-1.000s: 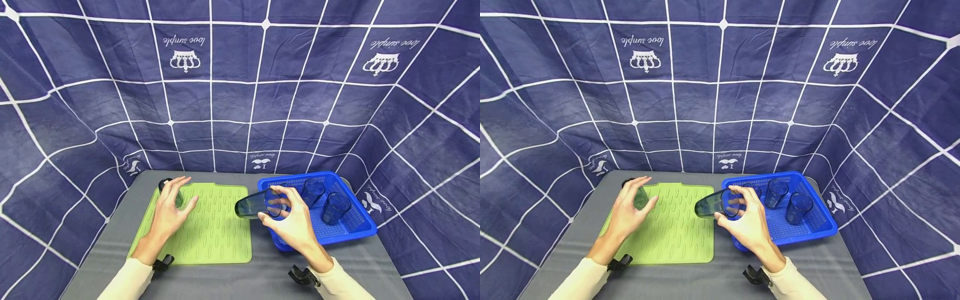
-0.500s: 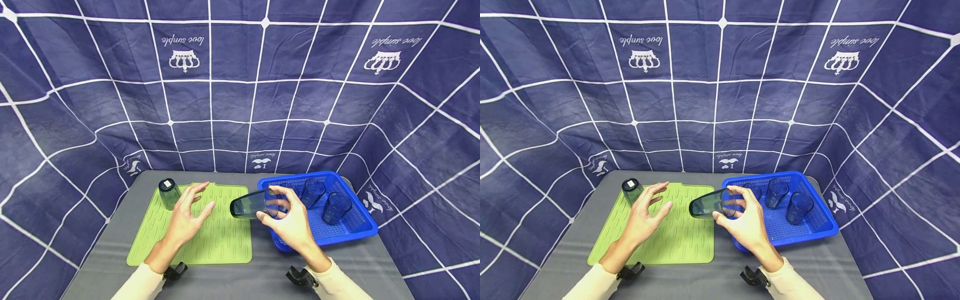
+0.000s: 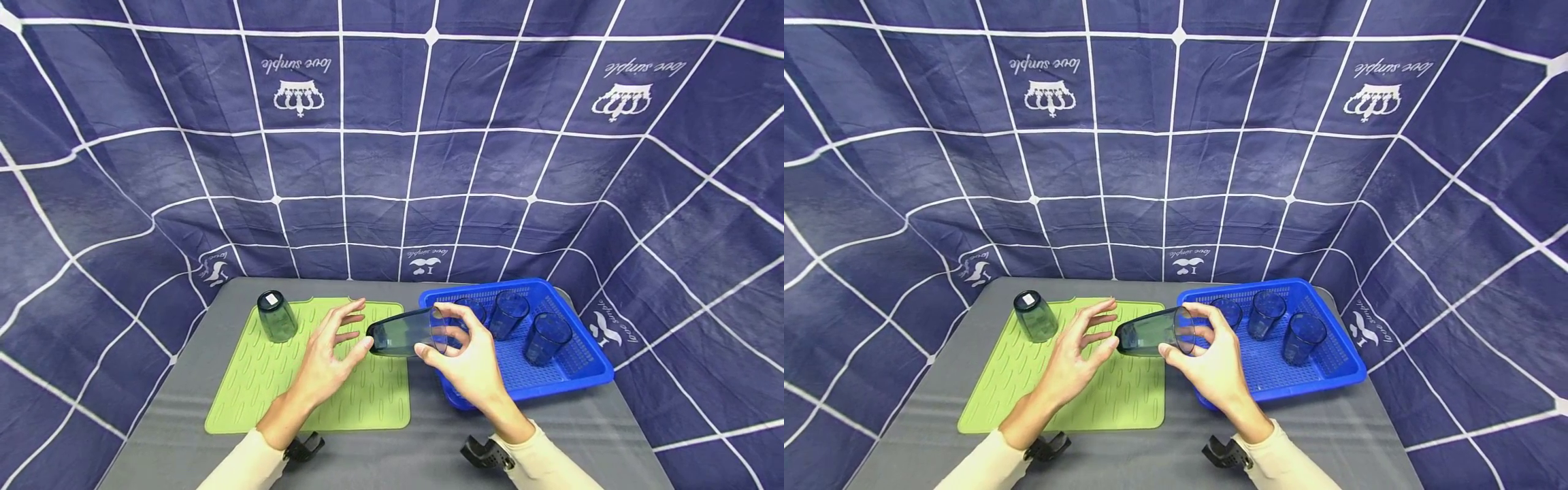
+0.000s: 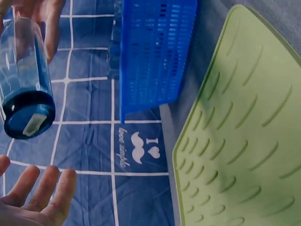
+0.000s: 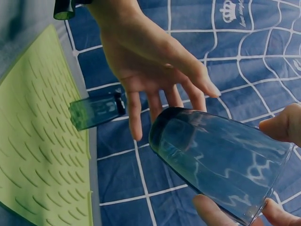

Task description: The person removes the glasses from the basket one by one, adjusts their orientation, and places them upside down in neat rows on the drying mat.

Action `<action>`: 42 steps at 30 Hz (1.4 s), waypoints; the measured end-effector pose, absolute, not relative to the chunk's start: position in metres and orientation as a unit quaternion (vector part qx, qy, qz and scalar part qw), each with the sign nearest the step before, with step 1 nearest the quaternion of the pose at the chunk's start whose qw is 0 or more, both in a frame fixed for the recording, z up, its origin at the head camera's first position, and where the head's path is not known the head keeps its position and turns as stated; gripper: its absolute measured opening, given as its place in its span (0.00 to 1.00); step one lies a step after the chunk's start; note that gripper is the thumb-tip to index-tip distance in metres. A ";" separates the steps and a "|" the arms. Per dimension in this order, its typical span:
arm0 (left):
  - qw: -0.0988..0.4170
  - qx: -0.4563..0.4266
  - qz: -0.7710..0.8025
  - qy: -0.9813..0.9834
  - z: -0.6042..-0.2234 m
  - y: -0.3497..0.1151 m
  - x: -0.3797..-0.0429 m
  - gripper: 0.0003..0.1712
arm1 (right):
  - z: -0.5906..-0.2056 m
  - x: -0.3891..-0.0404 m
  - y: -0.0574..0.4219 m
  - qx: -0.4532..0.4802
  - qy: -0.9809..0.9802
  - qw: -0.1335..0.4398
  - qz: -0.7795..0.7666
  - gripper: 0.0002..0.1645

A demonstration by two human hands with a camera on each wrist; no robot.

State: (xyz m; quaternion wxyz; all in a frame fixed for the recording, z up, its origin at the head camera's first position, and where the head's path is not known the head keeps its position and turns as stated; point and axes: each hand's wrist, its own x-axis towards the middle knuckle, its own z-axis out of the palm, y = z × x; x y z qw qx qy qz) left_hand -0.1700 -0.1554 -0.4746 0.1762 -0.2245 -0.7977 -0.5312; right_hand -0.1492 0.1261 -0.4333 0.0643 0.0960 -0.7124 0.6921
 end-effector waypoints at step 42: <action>0.146 -0.252 -0.660 -0.692 -0.479 -0.124 -0.157 0.46 | -0.448 -0.154 0.106 0.100 -0.642 0.056 0.758 0.43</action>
